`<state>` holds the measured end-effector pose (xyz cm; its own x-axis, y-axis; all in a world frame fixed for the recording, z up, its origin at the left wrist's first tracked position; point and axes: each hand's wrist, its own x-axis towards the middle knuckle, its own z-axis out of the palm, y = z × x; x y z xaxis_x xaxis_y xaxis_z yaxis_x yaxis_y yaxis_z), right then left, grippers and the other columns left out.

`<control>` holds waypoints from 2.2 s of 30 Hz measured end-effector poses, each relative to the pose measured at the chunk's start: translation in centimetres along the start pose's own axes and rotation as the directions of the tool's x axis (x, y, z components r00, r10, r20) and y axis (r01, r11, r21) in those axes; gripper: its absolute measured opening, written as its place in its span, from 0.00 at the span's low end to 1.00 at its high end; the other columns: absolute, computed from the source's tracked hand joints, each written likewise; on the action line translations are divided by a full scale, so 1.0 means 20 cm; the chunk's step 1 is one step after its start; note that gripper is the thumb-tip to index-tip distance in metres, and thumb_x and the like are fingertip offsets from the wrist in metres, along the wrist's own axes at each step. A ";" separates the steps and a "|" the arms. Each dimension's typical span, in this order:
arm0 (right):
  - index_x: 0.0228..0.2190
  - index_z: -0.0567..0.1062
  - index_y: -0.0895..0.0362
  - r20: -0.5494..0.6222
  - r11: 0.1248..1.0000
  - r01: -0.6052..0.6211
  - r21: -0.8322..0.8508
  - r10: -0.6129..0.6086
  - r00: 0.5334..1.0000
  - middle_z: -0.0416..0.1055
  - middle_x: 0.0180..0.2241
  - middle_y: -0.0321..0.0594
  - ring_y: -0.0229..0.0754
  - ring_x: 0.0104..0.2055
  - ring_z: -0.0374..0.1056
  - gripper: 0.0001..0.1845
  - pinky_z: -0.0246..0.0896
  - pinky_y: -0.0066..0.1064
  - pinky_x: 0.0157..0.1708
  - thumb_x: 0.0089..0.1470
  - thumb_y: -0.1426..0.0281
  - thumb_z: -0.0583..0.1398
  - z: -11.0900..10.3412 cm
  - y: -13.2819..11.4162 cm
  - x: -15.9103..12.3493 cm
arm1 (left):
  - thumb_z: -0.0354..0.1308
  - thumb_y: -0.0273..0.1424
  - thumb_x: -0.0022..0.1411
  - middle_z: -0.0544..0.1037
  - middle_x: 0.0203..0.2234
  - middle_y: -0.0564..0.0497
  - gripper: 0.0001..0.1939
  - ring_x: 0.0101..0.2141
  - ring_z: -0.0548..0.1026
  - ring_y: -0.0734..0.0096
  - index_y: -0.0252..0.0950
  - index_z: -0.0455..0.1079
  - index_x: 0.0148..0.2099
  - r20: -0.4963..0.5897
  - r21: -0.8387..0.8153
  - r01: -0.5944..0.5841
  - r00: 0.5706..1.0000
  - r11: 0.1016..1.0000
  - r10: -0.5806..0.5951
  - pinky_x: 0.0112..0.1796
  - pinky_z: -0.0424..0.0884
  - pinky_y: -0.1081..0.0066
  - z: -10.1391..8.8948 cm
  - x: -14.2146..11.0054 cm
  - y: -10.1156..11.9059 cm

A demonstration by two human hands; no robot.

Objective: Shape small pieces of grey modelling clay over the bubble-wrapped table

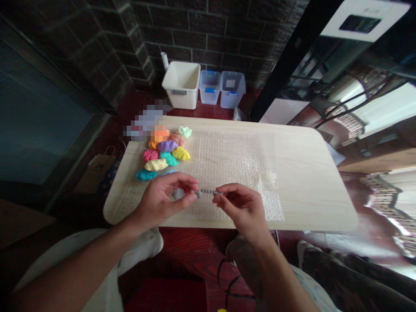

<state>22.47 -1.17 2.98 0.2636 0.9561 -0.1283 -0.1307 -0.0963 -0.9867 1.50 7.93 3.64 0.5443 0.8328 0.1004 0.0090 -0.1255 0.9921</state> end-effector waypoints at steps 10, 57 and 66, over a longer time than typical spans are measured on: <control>0.34 0.83 0.54 -0.120 0.999 0.013 -0.039 -0.018 0.993 0.81 0.29 0.40 0.42 0.31 0.76 0.07 0.72 0.34 0.32 0.52 0.68 0.73 -0.13 0.06 0.09 | 0.61 0.24 0.64 0.82 0.35 0.49 0.06 0.36 0.79 0.67 0.37 0.77 0.42 0.071 0.503 -0.229 0.972 0.834 0.224 0.39 0.75 0.67 -0.12 0.01 0.00; 0.32 0.87 0.52 0.162 0.997 0.077 -0.027 -0.072 0.984 0.84 0.28 0.39 0.39 0.29 0.79 0.05 0.75 0.27 0.30 0.52 0.75 0.72 0.08 -0.02 -0.01 | 0.65 0.27 0.64 0.84 0.33 0.49 0.06 0.34 0.81 0.69 0.35 0.82 0.43 0.106 0.210 -0.099 0.991 0.973 0.078 0.36 0.74 0.71 0.03 -0.03 0.01; 0.34 0.87 0.51 0.179 0.996 0.081 0.048 -0.089 0.980 0.85 0.30 0.38 0.37 0.30 0.80 0.10 0.77 0.25 0.31 0.52 0.77 0.72 0.10 -0.02 -0.01 | 0.65 0.27 0.64 0.83 0.32 0.49 0.04 0.33 0.79 0.70 0.34 0.80 0.41 0.102 0.221 -0.132 0.989 0.966 0.112 0.35 0.73 0.71 0.03 -0.03 0.00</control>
<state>20.64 -0.76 3.65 0.0985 0.9949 -0.0204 -0.1546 -0.0050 -0.9880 1.76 7.04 3.59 0.6246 0.7543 0.2022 0.1226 -0.3504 0.9285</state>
